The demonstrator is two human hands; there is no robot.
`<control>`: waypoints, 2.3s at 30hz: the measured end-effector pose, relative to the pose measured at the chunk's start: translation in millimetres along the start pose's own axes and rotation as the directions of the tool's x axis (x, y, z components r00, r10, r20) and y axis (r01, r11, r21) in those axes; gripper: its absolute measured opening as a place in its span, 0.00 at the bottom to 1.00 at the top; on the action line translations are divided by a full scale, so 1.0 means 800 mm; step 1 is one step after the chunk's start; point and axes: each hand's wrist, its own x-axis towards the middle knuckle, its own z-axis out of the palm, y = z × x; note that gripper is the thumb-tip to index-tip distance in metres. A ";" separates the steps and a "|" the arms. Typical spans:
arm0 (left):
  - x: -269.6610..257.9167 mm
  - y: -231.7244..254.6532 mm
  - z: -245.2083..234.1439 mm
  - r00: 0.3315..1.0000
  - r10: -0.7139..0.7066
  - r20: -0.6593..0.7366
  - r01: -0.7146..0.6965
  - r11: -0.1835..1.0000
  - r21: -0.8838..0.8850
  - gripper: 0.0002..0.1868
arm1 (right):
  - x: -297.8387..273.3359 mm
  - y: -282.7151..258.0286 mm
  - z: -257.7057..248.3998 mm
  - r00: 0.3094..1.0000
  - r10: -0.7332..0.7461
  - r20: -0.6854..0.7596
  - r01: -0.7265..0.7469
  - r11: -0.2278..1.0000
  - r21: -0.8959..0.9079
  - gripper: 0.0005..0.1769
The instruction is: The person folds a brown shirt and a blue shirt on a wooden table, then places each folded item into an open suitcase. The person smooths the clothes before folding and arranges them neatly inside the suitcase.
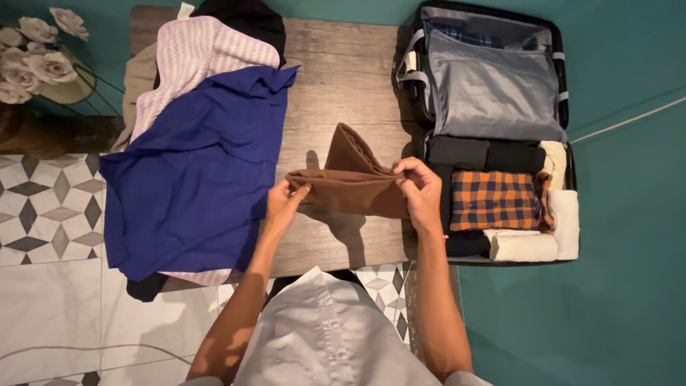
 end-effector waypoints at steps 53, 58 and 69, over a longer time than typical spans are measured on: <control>-0.053 0.173 0.057 0.939 0.309 0.153 -0.310 0.951 -0.021 0.24 | -0.027 -0.050 -0.074 0.980 0.200 0.004 -0.200 0.978 0.061 0.22; -0.053 0.186 0.057 0.936 0.277 0.217 -0.325 0.918 0.229 0.28 | -0.031 -0.046 -0.066 0.992 0.108 0.064 -0.083 0.947 -0.311 0.20; -0.036 0.157 0.012 0.959 0.202 0.199 -0.283 0.633 0.720 0.14 | -0.007 0.016 -0.057 0.970 0.025 0.242 0.157 0.698 -0.699 0.12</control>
